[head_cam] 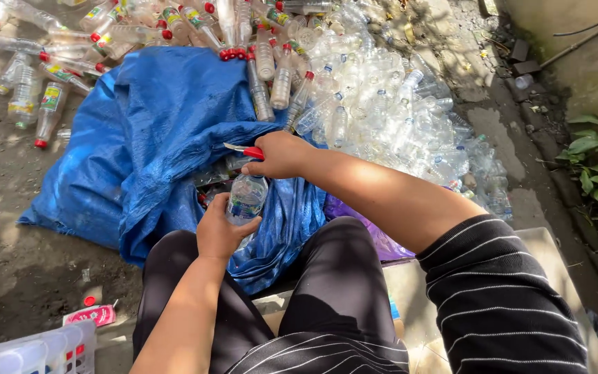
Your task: Sorting plastic bottles by removing caps and cutting off plastic labels for recycling
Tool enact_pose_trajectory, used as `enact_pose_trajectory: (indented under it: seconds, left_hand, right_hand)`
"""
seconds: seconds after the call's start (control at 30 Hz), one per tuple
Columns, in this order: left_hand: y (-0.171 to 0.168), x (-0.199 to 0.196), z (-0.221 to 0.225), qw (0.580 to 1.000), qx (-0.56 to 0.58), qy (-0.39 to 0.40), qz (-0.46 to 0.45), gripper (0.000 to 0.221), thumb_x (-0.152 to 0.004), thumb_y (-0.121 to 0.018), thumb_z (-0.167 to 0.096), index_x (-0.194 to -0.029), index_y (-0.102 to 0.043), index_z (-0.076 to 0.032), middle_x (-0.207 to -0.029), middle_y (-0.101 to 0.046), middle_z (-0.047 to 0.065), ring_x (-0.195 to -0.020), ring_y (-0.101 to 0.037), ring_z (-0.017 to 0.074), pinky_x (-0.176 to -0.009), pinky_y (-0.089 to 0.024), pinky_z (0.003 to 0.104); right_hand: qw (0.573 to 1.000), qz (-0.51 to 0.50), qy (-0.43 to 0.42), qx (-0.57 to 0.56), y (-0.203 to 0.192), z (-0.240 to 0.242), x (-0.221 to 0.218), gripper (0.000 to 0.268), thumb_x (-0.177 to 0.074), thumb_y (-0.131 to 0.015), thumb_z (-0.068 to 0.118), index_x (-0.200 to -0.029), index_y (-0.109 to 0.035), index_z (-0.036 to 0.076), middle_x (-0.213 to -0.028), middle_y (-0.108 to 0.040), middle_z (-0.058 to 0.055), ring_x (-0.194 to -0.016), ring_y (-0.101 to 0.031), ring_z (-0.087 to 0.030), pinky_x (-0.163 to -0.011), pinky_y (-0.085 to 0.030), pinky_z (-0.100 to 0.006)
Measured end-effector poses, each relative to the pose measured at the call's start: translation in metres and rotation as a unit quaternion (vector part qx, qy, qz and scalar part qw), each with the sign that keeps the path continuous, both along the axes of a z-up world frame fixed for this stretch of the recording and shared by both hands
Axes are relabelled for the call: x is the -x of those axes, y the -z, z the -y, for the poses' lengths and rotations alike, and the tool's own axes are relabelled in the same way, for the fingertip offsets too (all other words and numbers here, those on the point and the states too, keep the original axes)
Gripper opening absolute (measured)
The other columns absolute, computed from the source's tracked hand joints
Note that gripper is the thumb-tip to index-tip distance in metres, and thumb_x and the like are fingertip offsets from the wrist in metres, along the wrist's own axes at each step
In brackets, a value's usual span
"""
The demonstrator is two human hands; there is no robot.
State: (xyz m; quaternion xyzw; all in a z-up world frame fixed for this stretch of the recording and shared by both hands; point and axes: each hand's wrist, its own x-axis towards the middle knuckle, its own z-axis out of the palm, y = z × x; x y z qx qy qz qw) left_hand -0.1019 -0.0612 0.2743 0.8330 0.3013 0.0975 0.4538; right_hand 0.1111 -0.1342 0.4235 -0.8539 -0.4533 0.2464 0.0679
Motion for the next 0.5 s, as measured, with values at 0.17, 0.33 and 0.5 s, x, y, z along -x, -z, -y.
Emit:
enact_pose_trajectory:
  seconds: [0.17, 0.33, 0.5]
  left_hand:
    - [-0.01, -0.001, 0.002, 0.999, 0.034, 0.013, -0.017, 0.078, -0.063, -0.091, -0.054, -0.124, -0.054, -0.023, -0.111, -0.068, 0.009, -0.11, -0.067, 0.0367, -0.092, -0.055, 0.053]
    - [-0.027, 0.003, 0.008, 0.989, 0.143, 0.033, 0.015, 0.076, -0.061, -0.096, -0.042, -0.122, -0.056, -0.021, -0.112, -0.071, 0.013, -0.118, -0.064, 0.0406, -0.098, -0.052, 0.055]
    - [-0.006, -0.012, 0.013, 0.986, 0.155, 0.029, 0.057, 0.083, -0.057, -0.097, -0.051, -0.124, -0.055, -0.023, -0.114, -0.071, 0.015, -0.12, -0.064, 0.0396, -0.099, -0.052, 0.053]
  right_hand:
    - [0.999, 0.011, -0.05, 0.001, -0.004, 0.0, -0.005, 0.047, -0.082, -0.074, 0.06, -0.092, -0.07, 0.014, -0.078, -0.069, -0.012, -0.081, -0.071, -0.035, -0.077, -0.055, -0.043]
    - [0.992, -0.003, -0.121, 0.028, -0.029, -0.002, -0.003, 0.042, -0.077, -0.085, 0.034, -0.113, -0.072, 0.018, -0.095, -0.073, -0.017, -0.101, -0.068, -0.046, -0.09, -0.052, -0.053]
    - [0.992, -0.028, -0.119, 0.042, -0.086, 0.001, 0.029, 0.05, -0.078, -0.081, 0.02, -0.125, -0.066, 0.01, -0.108, -0.071, -0.029, -0.112, -0.062, -0.053, -0.095, -0.048, -0.061]
